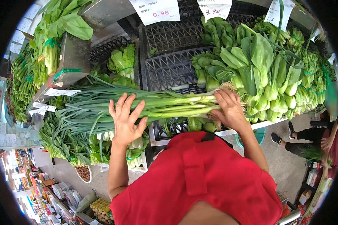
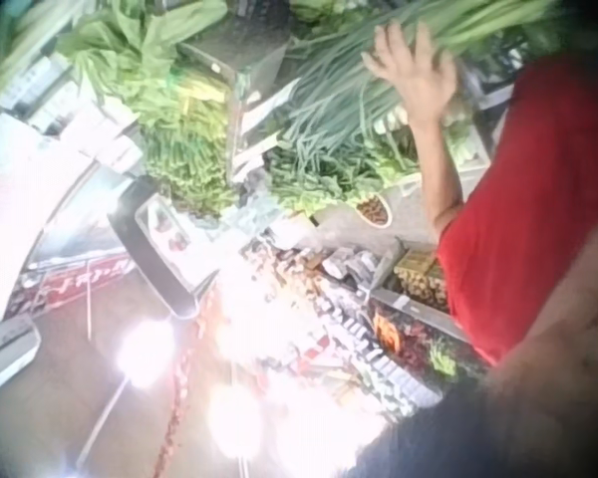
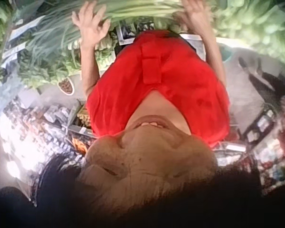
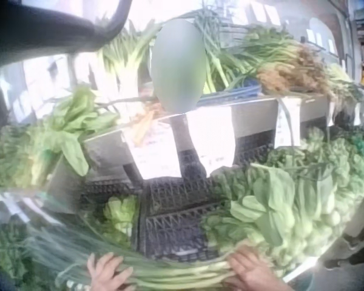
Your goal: The person selects individual green onions from a display bin in a grocery store produce section. They repeatedly pick up stalks, inspect them, and place them into a blue shopping basket.
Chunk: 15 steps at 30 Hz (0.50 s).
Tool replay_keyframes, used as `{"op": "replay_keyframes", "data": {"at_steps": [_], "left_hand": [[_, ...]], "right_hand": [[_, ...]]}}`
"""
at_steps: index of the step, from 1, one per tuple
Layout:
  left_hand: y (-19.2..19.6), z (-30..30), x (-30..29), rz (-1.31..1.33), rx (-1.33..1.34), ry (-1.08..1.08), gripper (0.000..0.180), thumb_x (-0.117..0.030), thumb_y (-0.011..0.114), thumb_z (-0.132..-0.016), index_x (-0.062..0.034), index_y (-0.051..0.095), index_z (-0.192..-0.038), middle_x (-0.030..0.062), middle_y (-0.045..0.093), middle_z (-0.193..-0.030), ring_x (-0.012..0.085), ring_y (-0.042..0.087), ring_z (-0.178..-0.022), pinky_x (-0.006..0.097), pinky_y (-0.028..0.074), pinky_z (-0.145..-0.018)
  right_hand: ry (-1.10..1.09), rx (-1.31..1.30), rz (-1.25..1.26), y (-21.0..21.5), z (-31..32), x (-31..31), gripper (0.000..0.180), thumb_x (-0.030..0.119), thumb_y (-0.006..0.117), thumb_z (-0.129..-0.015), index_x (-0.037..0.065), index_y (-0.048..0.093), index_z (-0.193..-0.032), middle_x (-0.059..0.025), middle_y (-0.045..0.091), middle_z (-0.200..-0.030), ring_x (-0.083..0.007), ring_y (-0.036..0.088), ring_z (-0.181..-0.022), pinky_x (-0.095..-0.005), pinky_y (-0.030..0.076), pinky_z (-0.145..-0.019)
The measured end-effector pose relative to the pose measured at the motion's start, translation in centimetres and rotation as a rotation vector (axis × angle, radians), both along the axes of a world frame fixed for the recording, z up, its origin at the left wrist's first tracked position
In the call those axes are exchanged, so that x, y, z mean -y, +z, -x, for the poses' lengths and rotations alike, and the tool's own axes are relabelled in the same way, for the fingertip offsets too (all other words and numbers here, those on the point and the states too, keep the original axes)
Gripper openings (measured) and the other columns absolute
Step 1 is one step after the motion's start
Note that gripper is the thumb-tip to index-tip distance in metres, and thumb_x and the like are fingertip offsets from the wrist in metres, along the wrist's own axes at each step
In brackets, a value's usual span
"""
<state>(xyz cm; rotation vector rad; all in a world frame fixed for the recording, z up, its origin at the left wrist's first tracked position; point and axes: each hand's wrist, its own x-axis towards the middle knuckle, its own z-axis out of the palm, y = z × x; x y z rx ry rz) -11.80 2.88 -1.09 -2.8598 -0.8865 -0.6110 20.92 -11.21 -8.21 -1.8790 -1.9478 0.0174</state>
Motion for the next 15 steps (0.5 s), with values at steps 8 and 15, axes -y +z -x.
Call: {"op": "replay_keyframes", "data": {"at_steps": [8, 15], "left_hand": [[0.7, -0.4, 0.3, 0.005, -0.016, 0.013, 0.055, -0.027, 0.068, -0.068, -0.0119, 0.056, -0.119, 0.0138, 0.046, -0.129, 0.0344, 0.037, -0.124, 0.054, 0.015, -0.103], [2.0, -3.9, 0.8, -0.007, -0.095, 0.076, 0.053, -0.035, 0.062, -0.078, -0.0083, 0.052, -0.123, 0.0159, 0.045, -0.128, 0.0346, 0.036, -0.123, 0.059, 0.014, -0.101]], "right_hand": [[0.052, 0.010, 0.037, 1.5, -0.4, -0.1, 0.062, 0.029, 0.069, -0.073, -0.001, 0.047, -0.123, -0.0172, 0.049, -0.124, -0.0338, 0.042, -0.120, -0.0492, 0.028, -0.102], [0.072, 0.001, 0.031, 1.6, -0.1, -0.2, 0.063, 0.030, 0.069, -0.073, -0.002, 0.046, -0.123, -0.0194, 0.049, -0.123, -0.0349, 0.043, -0.117, -0.0512, 0.029, -0.101]]}}
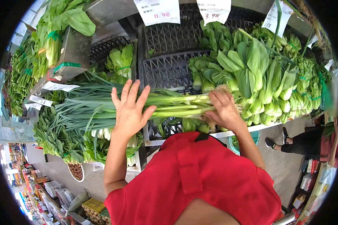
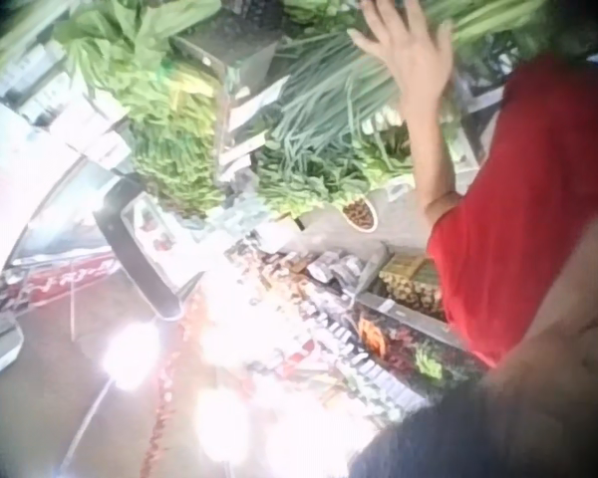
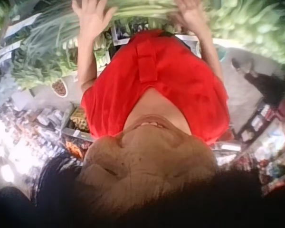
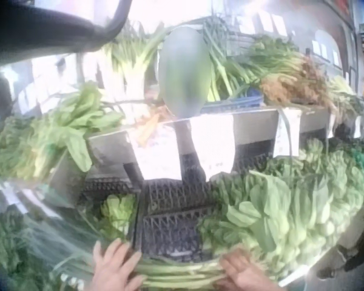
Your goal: The person selects individual green onions from a display bin in a grocery store produce section. They repeatedly pick up stalks, inspect them, and place them into a blue shopping basket.
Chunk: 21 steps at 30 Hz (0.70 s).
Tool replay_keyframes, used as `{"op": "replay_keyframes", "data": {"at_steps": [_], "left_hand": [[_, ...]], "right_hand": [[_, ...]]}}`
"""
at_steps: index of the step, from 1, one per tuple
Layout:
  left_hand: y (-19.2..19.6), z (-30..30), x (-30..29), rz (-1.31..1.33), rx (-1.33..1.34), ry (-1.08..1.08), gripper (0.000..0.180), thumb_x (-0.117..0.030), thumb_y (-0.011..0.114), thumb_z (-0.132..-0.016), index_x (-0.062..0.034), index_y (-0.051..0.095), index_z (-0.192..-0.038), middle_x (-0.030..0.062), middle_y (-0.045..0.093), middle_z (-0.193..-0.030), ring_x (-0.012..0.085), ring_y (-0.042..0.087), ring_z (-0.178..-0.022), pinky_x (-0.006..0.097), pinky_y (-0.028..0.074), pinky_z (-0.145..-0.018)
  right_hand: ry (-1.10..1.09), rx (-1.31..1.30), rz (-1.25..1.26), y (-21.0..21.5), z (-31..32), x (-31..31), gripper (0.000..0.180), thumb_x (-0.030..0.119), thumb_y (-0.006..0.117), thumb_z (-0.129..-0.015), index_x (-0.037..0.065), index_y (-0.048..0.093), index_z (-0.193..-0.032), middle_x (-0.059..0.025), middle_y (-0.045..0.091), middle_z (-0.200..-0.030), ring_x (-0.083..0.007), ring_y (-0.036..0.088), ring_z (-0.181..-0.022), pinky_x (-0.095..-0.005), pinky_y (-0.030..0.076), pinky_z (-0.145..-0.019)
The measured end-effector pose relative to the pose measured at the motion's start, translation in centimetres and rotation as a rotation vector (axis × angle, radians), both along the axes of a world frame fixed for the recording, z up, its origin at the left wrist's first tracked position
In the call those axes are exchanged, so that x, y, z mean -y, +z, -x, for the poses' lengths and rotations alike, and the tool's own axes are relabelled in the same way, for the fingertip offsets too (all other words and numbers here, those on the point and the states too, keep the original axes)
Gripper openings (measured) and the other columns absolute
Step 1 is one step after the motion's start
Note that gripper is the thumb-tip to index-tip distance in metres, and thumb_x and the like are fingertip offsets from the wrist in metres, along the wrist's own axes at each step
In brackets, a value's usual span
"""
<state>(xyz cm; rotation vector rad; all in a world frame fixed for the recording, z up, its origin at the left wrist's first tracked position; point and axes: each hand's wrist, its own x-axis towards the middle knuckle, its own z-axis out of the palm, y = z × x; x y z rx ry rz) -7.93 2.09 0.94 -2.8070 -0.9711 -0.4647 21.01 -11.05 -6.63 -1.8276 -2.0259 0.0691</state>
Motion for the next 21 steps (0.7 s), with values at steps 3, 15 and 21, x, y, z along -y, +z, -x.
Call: {"op": "replay_keyframes", "data": {"at_steps": [3, 15, 21], "left_hand": [[-2.0, -0.7, -0.7, -0.008, -0.063, 0.043, 0.054, -0.038, 0.059, -0.080, -0.0068, 0.049, -0.123, 0.0151, 0.047, -0.121, 0.0329, 0.041, -0.115, 0.062, 0.015, -0.098], [0.1, -1.2, 0.7, 0.029, -0.020, 0.127, 0.054, -0.035, 0.065, -0.076, -0.0062, 0.052, -0.119, 0.0164, 0.043, -0.126, 0.0358, 0.034, -0.122, 0.064, 0.013, -0.100], [0.2, -1.6, 1.4, 0.071, 0.078, 0.152, 0.054, -0.035, 0.067, -0.075, -0.0047, 0.054, -0.117, 0.0197, 0.040, -0.129, 0.0390, 0.028, -0.126, 0.064, 0.010, -0.100]], "right_hand": [[0.009, 0.015, -0.037, -1.0, -0.5, 0.2, 0.065, 0.029, 0.071, -0.071, -0.002, 0.047, -0.122, -0.0210, 0.048, -0.123, -0.0357, 0.045, -0.115, -0.0502, 0.031, -0.100], [0.090, -0.076, -0.304, 11.7, -5.1, -2.4, 0.056, 0.019, 0.065, -0.079, -0.004, 0.042, -0.124, -0.0227, 0.046, -0.124, -0.0388, 0.047, -0.112, -0.0420, 0.041, -0.094], [0.192, 0.108, -0.523, 21.0, -7.8, -7.3, 0.041, 0.017, 0.063, -0.080, -0.004, 0.052, -0.112, -0.0221, 0.059, -0.103, -0.0369, 0.057, -0.095, -0.0433, 0.047, -0.084]]}}
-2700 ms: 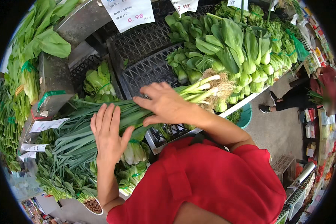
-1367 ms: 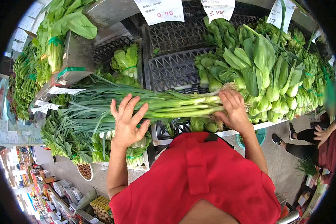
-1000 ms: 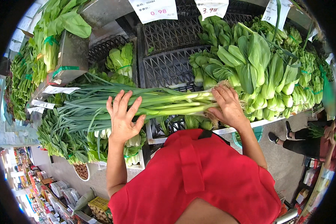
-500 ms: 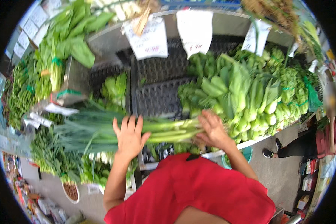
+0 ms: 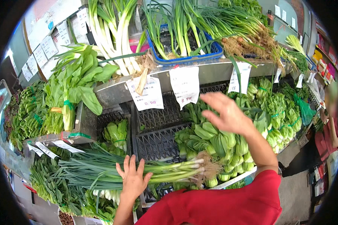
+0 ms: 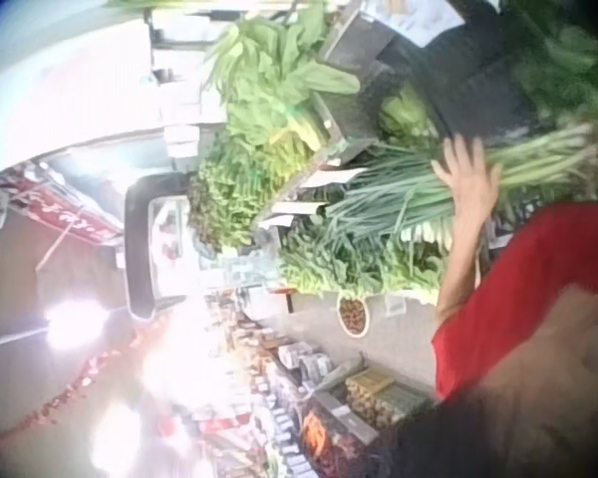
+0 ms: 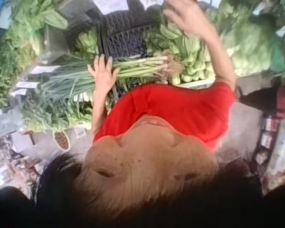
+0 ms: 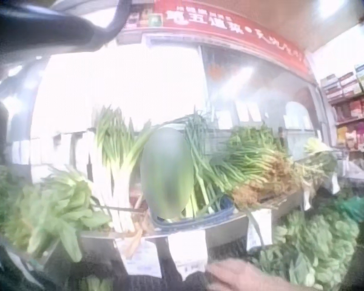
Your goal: The person selects individual green onions from a display bin in a grocery store produce section. They repeatedly pick up stalks, inspect them, and place them into a blue shopping basket.
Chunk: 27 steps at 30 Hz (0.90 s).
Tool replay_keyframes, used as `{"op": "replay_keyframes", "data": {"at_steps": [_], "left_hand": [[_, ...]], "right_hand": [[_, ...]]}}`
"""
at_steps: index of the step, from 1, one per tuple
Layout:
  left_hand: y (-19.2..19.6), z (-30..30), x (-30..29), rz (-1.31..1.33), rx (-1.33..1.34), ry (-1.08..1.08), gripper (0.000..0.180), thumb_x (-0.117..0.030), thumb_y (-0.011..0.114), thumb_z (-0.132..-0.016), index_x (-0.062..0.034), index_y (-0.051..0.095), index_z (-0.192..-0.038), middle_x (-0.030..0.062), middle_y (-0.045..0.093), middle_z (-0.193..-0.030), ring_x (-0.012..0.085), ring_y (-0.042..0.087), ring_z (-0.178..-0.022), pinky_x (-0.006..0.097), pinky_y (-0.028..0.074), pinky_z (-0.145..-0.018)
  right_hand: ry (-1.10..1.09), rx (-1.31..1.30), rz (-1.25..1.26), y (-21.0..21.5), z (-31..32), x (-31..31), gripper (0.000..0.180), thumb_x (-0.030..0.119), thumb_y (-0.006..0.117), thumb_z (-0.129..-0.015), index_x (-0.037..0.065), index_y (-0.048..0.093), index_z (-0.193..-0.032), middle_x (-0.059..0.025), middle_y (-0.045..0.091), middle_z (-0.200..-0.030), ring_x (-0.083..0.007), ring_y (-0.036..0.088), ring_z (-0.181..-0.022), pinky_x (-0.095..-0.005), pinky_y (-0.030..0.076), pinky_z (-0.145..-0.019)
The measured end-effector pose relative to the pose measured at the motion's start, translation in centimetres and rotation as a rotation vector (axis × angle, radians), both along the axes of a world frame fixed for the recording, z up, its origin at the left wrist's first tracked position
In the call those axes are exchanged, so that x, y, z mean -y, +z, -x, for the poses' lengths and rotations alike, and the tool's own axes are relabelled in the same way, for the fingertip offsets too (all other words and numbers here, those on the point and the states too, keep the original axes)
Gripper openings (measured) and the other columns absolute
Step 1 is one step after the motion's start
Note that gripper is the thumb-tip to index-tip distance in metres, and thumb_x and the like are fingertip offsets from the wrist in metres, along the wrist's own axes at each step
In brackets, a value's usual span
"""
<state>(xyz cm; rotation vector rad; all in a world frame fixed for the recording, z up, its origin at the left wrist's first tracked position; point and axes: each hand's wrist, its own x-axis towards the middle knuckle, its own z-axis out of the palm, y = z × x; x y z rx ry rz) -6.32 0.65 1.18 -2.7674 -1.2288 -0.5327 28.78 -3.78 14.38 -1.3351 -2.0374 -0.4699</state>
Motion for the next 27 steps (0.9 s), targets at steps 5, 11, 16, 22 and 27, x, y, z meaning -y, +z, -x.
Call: {"op": "replay_keyframes", "data": {"at_steps": [5, 11, 16, 22, 27], "left_hand": [[-0.9, 0.0, 0.8, 0.010, 0.072, -0.001, 0.049, -0.035, 0.068, -0.074, -0.0041, 0.059, -0.110, 0.0192, 0.039, -0.129, 0.0392, 0.030, -0.125, 0.064, 0.009, -0.100], [-1.2, -0.9, 2.3, 0.031, 0.130, 0.068, 0.046, -0.030, 0.070, -0.071, -0.0046, 0.060, -0.108, 0.0185, 0.040, -0.130, 0.0387, 0.029, -0.126, 0.061, 0.009, -0.101], [-2.1, -0.8, 3.7, 0.046, 0.269, 0.164, 0.044, -0.026, 0.071, -0.070, -0.0022, 0.060, -0.106, 0.0204, 0.041, -0.129, 0.0397, 0.031, -0.124, 0.059, 0.010, -0.101], [-1.7, -1.4, 4.6, 0.034, 0.371, 0.161, 0.042, -0.016, 0.072, -0.067, 0.0002, 0.058, -0.104, 0.0207, 0.042, -0.126, 0.0417, 0.033, -0.122, 0.053, 0.021, -0.100], [-1.7, -1.6, 4.5, 0.031, 0.414, 0.109, 0.042, -0.012, 0.072, -0.067, 0.0015, 0.057, -0.103, 0.0224, 0.042, -0.125, 0.0433, 0.035, -0.120, 0.052, 0.027, -0.097]], "right_hand": [[-0.105, 0.020, -0.121, 8.2, -3.0, -8.1, 0.018, 0.015, 0.057, -0.080, -0.003, 0.060, -0.081, -0.0222, 0.060, -0.077, -0.0381, 0.058, -0.077, -0.0459, 0.046, -0.070], [-0.563, 0.150, 0.284, 12.4, -7.1, -20.2, 0.022, 0.013, 0.056, -0.073, -0.005, 0.063, -0.083, -0.0268, 0.062, -0.090, -0.0383, 0.061, -0.088, -0.0443, 0.049, -0.077], [-0.625, 0.178, 0.522, 11.8, -7.3, -24.5, 0.027, 0.015, 0.062, -0.069, -0.004, 0.064, -0.087, -0.0210, 0.065, -0.088, -0.0325, 0.064, -0.084, -0.0390, 0.051, -0.072], [-0.665, 0.098, 0.679, 11.3, -6.7, -26.4, 0.020, 0.011, 0.066, -0.064, -0.003, 0.064, -0.079, -0.0150, 0.066, -0.073, -0.0268, 0.064, -0.065, -0.0351, 0.051, -0.059], [-0.561, -0.179, 0.509, 11.2, -7.8, -26.8, 0.011, 0.003, 0.060, -0.061, -0.006, 0.054, -0.060, -0.0165, 0.056, -0.058, -0.0235, 0.056, -0.049, -0.0343, 0.044, -0.043]]}}
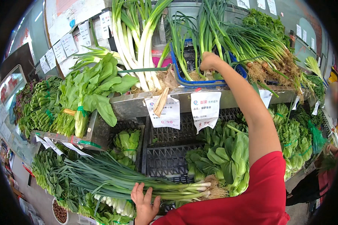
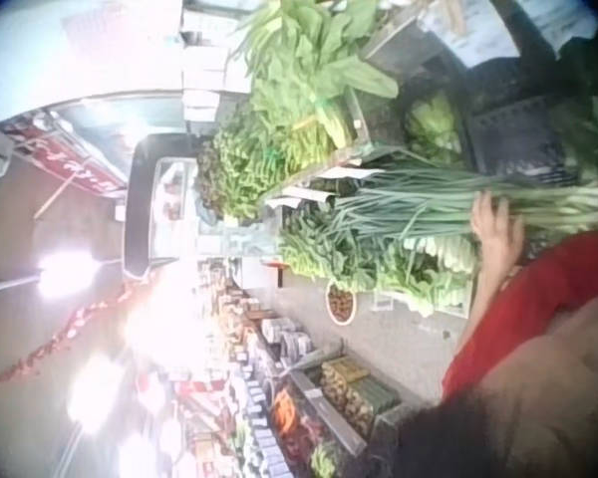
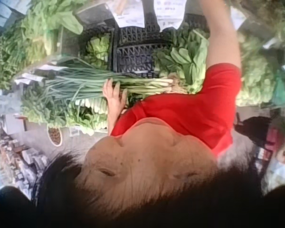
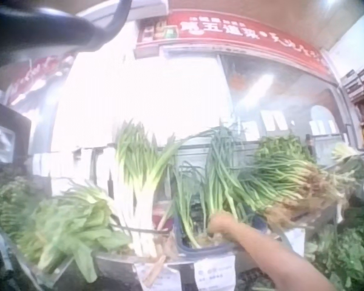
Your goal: The person selects individual green onions from a display bin in a grocery store produce section. They repeatedly pick up stalks, inspect them, and place them into a blue shopping basket.
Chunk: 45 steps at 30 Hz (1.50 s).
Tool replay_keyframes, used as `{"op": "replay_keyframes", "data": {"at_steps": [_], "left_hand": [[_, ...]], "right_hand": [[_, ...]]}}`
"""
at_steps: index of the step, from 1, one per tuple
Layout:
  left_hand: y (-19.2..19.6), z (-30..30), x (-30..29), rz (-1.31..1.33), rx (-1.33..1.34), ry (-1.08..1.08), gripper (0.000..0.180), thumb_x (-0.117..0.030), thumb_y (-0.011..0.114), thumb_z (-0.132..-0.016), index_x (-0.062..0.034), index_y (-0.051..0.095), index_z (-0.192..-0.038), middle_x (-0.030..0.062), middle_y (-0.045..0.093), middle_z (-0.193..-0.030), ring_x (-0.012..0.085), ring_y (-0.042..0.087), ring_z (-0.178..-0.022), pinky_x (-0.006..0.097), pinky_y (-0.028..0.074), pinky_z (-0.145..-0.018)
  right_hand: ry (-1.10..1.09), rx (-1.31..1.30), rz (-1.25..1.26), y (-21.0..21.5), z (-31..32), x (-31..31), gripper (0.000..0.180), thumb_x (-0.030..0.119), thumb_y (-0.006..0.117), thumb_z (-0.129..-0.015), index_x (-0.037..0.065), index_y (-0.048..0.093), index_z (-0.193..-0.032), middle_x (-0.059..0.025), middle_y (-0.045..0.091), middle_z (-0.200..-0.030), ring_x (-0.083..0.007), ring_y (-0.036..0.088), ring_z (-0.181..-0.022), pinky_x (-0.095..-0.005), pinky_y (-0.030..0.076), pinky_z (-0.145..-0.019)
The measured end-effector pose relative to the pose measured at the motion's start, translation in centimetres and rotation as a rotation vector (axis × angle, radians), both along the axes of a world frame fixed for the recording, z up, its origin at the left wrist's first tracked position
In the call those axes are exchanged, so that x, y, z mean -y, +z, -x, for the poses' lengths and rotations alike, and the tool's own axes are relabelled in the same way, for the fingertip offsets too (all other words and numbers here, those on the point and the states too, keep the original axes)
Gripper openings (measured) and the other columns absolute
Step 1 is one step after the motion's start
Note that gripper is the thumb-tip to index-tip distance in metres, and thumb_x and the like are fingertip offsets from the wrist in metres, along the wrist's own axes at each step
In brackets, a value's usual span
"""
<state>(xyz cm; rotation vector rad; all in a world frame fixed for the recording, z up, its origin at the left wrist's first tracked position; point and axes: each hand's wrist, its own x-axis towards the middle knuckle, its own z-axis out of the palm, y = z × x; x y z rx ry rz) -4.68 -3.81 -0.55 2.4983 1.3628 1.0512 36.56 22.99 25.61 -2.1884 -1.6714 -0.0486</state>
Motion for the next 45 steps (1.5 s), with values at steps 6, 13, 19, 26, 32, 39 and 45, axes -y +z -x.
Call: {"op": "replay_keyframes", "data": {"at_steps": [6, 13, 19, 26, 32, 39, 45], "left_hand": [[0.1, 0.3, -0.2, -0.033, 0.028, -0.003, 0.041, -0.011, 0.071, -0.067, 0.0014, 0.056, -0.102, 0.0228, 0.042, -0.124, 0.0443, 0.037, -0.118, 0.052, 0.030, -0.096], [0.4, 0.4, 0.0, -0.061, 0.073, -0.053, 0.040, -0.008, 0.071, -0.067, 0.0017, 0.055, -0.103, 0.0226, 0.043, -0.123, 0.0451, 0.038, -0.118, 0.051, 0.031, -0.096], [1.5, -0.2, -0.3, -0.106, 0.107, -0.180, 0.039, -0.008, 0.071, -0.069, 0.0032, 0.056, -0.103, 0.0226, 0.044, -0.124, 0.0431, 0.042, -0.116, 0.049, 0.033, -0.096], [3.5, -1.8, -1.1, 0.124, 0.356, -0.428, 0.043, -0.011, 0.070, -0.073, 0.0059, 0.056, -0.110, 0.0221, 0.052, -0.117, 0.0378, 0.051, -0.109, 0.041, 0.040, -0.091], [3.9, -4.1, -2.1, 0.824, 0.838, -0.798, 0.048, -0.013, 0.052, -0.091, 0.0025, 0.034, -0.132, 0.0172, 0.053, -0.120, 0.0227, 0.052, -0.111, 0.035, 0.041, -0.094], [7.1, -8.5, -2.1, 1.219, 1.108, -0.910, 0.040, -0.009, 0.047, -0.092, -0.0022, 0.033, -0.129, 0.0194, 0.057, -0.107, 0.0298, 0.058, -0.100, 0.041, 0.048, -0.085], [8.6, -7.6, -3.1, 1.104, 1.368, -0.927, 0.022, -0.003, 0.052, -0.086, -0.0014, 0.052, -0.109, 0.0104, 0.056, -0.077, 0.0230, 0.057, -0.066, 0.035, 0.047, -0.061]], "right_hand": [[0.234, -0.765, -0.337, 2.3, -2.0, 0.2, 0.012, 0.001, 0.060, -0.061, -0.008, 0.054, -0.066, -0.0109, 0.049, -0.053, -0.0185, 0.046, -0.042, -0.0353, 0.034, -0.037], [0.400, -1.085, -0.379, 3.0, 1.5, 4.6, 0.006, -0.002, 0.055, -0.071, -0.005, 0.051, -0.068, -0.0113, 0.051, -0.060, -0.0204, 0.058, -0.052, -0.0310, 0.043, -0.038], [0.522, -1.180, -0.381, 0.9, 6.6, 12.7, 0.004, -0.001, 0.053, -0.078, -0.003, 0.049, -0.079, -0.0134, 0.057, -0.069, -0.0192, 0.061, -0.056, -0.0267, 0.049, -0.043], [0.666, -1.272, -0.300, -7.7, 13.1, 23.7, 0.021, -0.005, 0.048, -0.082, -0.005, 0.048, -0.103, -0.0124, 0.059, -0.077, -0.0176, 0.061, -0.058, -0.0275, 0.051, -0.050], [0.723, -1.241, -0.113, -15.8, 15.8, 30.0, 0.034, -0.010, 0.044, -0.078, -0.003, 0.045, -0.112, -0.0092, 0.056, -0.084, -0.0155, 0.059, -0.065, -0.0263, 0.049, -0.054], [0.736, -0.846, 0.085, -21.6, 16.8, 35.7, 0.042, 0.001, 0.055, -0.078, 0.000, 0.043, -0.118, -0.0109, 0.056, -0.087, -0.0203, 0.056, -0.074, -0.0326, 0.046, -0.064], [0.711, -0.674, 0.197, -23.1, 15.9, 38.0, 0.036, 0.000, 0.059, -0.072, 0.000, 0.054, -0.108, -0.0098, 0.058, -0.085, -0.0199, 0.056, -0.075, -0.0311, 0.046, -0.067]]}}
